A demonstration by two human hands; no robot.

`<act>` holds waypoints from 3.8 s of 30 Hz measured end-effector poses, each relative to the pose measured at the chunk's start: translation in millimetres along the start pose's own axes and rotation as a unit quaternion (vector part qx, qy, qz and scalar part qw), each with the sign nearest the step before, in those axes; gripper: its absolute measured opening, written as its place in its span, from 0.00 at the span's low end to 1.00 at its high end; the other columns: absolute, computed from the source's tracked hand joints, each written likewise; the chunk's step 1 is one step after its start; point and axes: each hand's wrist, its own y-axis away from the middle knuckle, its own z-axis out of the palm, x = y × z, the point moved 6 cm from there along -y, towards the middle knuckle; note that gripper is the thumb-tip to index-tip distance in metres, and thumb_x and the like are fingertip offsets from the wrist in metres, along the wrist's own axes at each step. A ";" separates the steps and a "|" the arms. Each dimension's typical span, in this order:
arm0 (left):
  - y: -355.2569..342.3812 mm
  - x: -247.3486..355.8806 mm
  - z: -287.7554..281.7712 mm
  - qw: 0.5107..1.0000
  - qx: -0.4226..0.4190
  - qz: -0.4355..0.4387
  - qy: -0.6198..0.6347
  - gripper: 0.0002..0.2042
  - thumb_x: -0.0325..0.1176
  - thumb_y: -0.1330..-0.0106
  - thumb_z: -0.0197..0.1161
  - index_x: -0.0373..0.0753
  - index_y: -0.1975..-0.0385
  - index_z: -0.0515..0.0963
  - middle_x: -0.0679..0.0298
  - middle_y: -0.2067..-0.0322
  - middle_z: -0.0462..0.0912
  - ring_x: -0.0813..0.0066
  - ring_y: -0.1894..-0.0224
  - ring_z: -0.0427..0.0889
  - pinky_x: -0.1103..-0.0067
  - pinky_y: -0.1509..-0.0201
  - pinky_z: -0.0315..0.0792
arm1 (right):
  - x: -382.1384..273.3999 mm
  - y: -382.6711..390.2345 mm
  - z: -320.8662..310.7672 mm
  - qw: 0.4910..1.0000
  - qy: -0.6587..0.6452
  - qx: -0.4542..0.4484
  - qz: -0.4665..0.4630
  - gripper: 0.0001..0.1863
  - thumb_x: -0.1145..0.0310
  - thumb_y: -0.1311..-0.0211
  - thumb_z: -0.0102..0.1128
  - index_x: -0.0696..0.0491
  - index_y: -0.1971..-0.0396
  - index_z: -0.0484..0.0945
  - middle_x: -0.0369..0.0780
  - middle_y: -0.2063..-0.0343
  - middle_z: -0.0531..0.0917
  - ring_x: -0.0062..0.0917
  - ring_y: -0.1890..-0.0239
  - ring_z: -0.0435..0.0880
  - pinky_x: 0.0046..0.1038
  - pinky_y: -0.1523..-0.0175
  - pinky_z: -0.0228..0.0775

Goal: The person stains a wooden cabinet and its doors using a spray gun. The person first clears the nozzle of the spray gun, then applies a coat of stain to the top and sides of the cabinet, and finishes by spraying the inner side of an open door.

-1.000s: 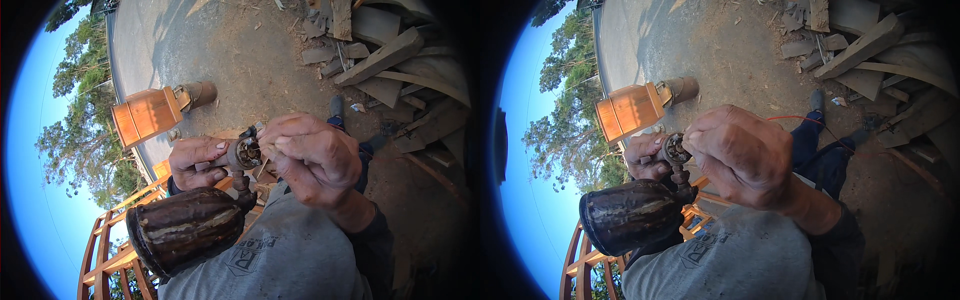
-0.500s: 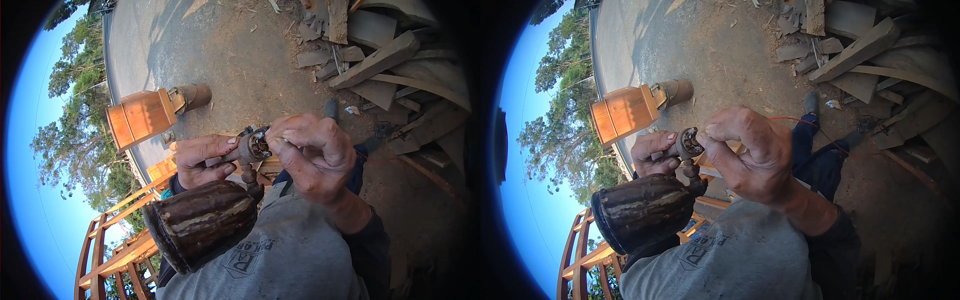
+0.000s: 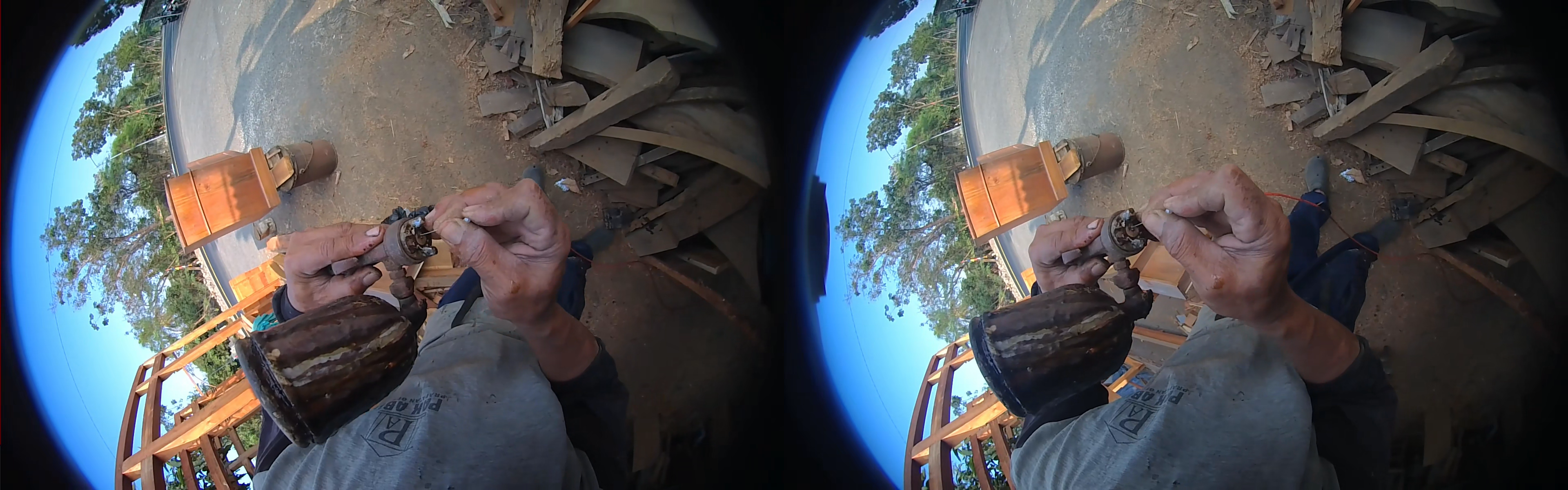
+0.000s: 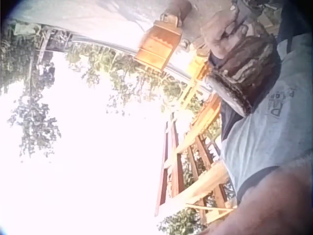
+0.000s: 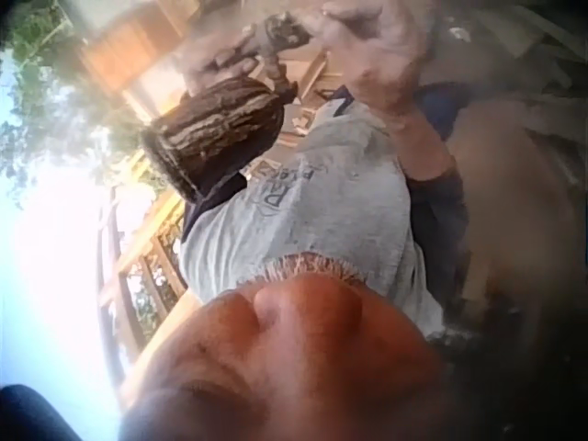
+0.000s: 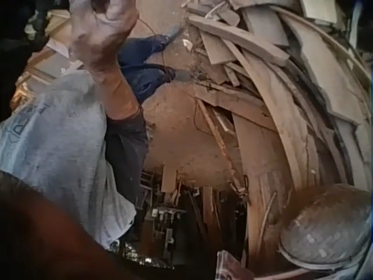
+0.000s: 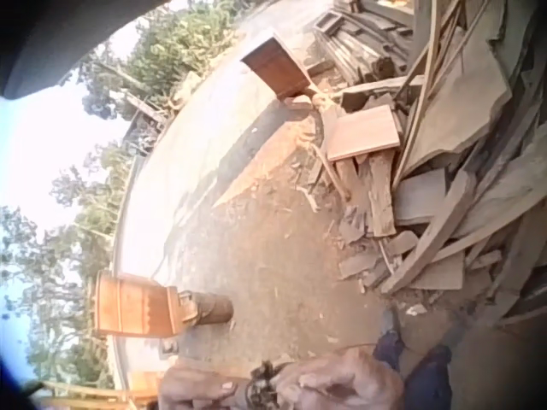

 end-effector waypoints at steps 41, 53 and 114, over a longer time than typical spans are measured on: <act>27.8 -23.2 -49.1 0.997 -0.034 0.049 -0.041 0.23 0.24 0.41 0.72 0.32 0.44 0.80 0.41 0.58 0.87 0.53 0.57 0.90 0.71 0.56 0.82 | 27.9 -9.2 50.9 0.979 0.178 -0.066 -0.078 0.11 0.86 0.48 0.68 0.57 0.70 0.77 0.44 0.71 0.85 0.29 0.68 0.89 0.26 0.65 0.81; 28.1 -47.4 -56.8 0.992 0.115 -0.018 0.048 0.20 0.17 0.38 0.69 0.31 0.45 0.80 0.48 0.62 0.88 0.70 0.64 0.88 0.81 0.65 0.78 | 50.2 -61.6 -3.4 0.994 -0.066 0.008 0.088 0.06 0.82 0.35 0.64 0.58 0.63 0.75 0.47 0.67 0.87 0.28 0.63 0.90 0.28 0.56 0.85; -3.0 -101.0 -92.3 0.963 0.212 -0.165 -0.007 0.21 0.28 0.28 0.61 0.29 0.37 0.71 0.49 0.48 0.82 0.61 0.51 0.85 0.71 0.46 0.81 | -23.1 -63.2 -68.6 0.965 0.212 0.152 0.009 0.12 0.83 0.36 0.64 0.59 0.58 0.69 0.46 0.65 0.87 0.25 0.61 0.89 0.24 0.52 0.82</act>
